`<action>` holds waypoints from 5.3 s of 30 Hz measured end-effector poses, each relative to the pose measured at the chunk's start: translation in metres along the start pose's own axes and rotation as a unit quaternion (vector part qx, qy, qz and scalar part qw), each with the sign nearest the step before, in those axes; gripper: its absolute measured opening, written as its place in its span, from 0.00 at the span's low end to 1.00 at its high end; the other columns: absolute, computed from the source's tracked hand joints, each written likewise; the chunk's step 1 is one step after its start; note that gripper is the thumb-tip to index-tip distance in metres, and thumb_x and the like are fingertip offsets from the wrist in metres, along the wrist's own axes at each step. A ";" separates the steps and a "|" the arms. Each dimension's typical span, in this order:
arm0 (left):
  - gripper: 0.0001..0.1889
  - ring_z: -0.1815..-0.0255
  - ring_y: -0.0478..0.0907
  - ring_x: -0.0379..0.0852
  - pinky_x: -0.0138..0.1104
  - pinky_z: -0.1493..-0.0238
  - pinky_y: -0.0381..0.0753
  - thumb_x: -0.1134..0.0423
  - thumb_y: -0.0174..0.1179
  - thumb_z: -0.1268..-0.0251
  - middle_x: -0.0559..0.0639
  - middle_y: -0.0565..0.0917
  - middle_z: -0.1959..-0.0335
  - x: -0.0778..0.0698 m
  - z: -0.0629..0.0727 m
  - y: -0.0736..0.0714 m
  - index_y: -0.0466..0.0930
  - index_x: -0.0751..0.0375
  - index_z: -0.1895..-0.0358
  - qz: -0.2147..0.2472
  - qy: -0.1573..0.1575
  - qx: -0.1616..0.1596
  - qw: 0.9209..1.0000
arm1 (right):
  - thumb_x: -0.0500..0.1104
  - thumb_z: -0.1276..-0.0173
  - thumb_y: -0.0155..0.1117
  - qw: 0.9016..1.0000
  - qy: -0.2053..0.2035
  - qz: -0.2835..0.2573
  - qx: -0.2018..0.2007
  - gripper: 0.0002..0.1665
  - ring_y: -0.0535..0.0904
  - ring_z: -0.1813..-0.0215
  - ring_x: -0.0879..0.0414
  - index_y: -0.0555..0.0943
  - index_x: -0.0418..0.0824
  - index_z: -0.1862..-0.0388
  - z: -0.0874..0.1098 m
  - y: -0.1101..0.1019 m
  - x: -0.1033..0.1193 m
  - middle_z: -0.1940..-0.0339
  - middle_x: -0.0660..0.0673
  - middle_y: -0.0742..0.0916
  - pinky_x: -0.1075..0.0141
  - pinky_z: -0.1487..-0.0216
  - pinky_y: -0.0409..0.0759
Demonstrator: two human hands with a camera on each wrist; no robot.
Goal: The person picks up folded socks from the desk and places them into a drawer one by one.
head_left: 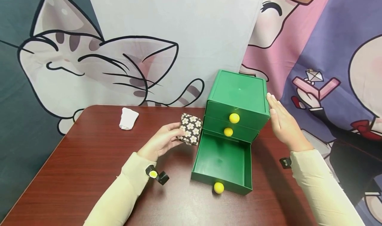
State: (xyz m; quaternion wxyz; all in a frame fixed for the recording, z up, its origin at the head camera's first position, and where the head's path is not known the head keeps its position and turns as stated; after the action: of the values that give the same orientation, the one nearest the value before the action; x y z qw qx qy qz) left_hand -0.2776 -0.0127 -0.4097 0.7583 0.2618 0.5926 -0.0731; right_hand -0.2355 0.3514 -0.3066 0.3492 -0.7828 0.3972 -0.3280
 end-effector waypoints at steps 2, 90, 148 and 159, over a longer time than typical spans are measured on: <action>0.34 0.53 0.82 0.43 0.37 0.47 0.82 0.71 0.56 0.36 0.63 0.79 0.44 0.001 0.003 0.007 0.58 0.77 0.27 -0.012 0.005 0.003 1.000 | 0.42 0.15 0.35 1.000 0.002 0.002 0.001 0.30 0.54 0.18 0.44 0.57 0.32 0.20 0.000 0.000 0.000 0.21 0.32 0.64 0.65 0.20 0.45; 0.17 0.49 0.81 0.47 0.37 0.49 0.79 0.60 0.57 0.26 0.56 0.83 0.44 0.046 -0.008 0.148 0.77 0.57 0.37 -0.486 0.042 0.080 0.869 | 0.41 0.15 0.34 1.000 -0.005 0.001 -0.001 0.29 0.56 0.19 0.39 0.57 0.29 0.21 0.000 -0.001 0.000 0.22 0.30 0.65 0.64 0.20 0.45; 0.35 0.26 0.62 0.69 0.54 0.26 0.61 0.52 0.44 0.22 0.77 0.66 0.30 -0.029 0.004 -0.248 0.52 0.76 0.23 -0.395 -0.012 -0.359 0.846 | 0.45 0.14 0.37 0.998 -0.021 0.043 0.036 0.30 0.55 0.19 0.42 0.60 0.29 0.22 -0.006 -0.009 -0.001 0.23 0.31 0.67 0.57 0.19 0.46; 0.38 0.28 0.63 0.71 0.54 0.27 0.61 0.63 0.52 0.27 0.82 0.66 0.33 -0.026 -0.005 -0.244 0.46 0.83 0.25 -0.444 -0.018 -0.272 0.854 | 0.44 0.15 0.37 0.999 -0.027 0.027 0.019 0.30 0.56 0.19 0.41 0.60 0.28 0.23 -0.006 -0.007 0.000 0.23 0.30 0.67 0.60 0.19 0.45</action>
State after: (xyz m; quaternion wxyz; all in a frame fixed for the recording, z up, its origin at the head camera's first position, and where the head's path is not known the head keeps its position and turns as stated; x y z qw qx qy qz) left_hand -0.3919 -0.2237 -0.4618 0.6966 -0.2472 0.6285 -0.2420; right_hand -0.2378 0.3528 -0.2980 0.3834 -0.7734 0.4027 -0.3046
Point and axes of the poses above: each hand's wrist, its own z-axis away from the middle knuckle, its own y-axis out of the palm, x = y × z, the point moved 6 cm from there along -z, towards the middle knuckle
